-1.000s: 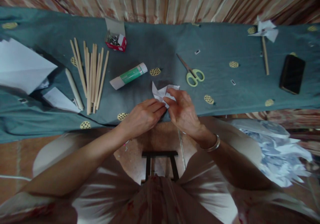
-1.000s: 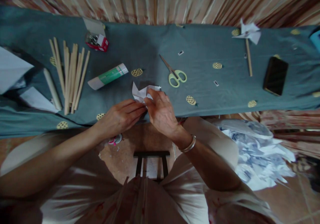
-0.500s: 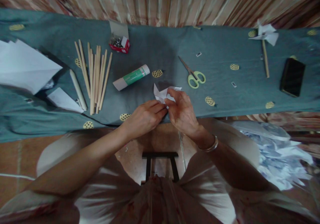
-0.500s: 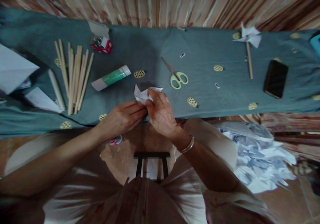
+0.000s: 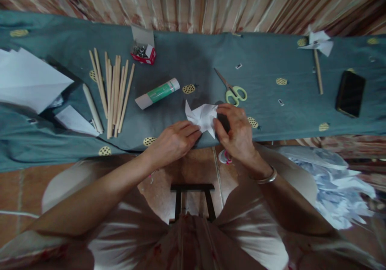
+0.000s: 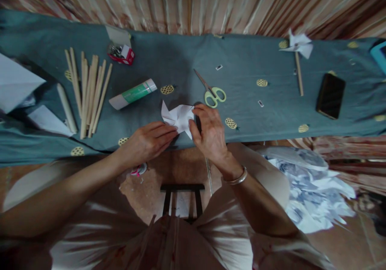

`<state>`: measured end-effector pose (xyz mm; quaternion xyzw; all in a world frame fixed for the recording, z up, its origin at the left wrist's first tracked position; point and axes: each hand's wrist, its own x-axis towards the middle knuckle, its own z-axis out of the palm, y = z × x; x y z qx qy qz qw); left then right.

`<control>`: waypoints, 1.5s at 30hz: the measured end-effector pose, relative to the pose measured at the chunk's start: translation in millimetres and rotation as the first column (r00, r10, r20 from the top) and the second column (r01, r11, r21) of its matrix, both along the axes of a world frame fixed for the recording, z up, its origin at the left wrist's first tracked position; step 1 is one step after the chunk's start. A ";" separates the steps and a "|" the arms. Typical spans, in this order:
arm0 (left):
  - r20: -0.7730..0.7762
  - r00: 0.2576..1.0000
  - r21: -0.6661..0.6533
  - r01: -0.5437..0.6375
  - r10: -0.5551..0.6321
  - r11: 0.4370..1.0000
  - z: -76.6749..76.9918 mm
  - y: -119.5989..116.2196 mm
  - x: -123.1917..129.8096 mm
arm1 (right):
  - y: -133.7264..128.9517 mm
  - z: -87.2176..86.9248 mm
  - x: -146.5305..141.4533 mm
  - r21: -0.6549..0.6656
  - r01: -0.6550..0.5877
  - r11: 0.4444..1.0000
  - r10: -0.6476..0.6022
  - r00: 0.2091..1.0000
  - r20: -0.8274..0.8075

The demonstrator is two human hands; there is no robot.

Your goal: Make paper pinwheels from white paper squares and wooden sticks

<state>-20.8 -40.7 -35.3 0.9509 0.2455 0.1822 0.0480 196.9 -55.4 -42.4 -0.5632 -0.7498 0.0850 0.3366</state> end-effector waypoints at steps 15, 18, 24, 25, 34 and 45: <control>0.019 1.000 0.006 0.009 -0.009 1.000 -2.2 0.5 -1.6 | 5.2 -17.0 3.3 -0.072 0.108 0.991 -0.111 0.993 -0.040; 0.013 1.000 0.015 0.006 -0.006 1.000 -3.4 0.3 -1.4 | 3.6 -11.4 3.2 -0.109 0.117 0.987 -0.120 0.993 -0.019; 0.018 1.000 0.011 0.003 -0.004 1.000 -1.9 0.6 -1.4 | 1.7 -13.0 -1.3 -0.175 0.081 0.981 -0.103 0.988 -0.119; 0.023 1.000 0.014 0.005 -0.005 1.000 -1.6 0.7 -1.5 | 2.1 -13.5 -1.3 -0.186 0.084 0.979 -0.113 0.982 -0.149; 0.060 0.998 0.023 0.006 -0.007 1.000 -3.3 0.8 -2.1 | 6.2 -8.5 -3.7 -0.264 0.039 0.964 -0.154 0.890 -0.430; 0.062 0.998 -0.043 0.002 0.001 0.999 -3.6 0.9 -2.4 | 4.7 7.4 -14.5 -0.427 0.060 0.902 -0.169 0.960 -0.222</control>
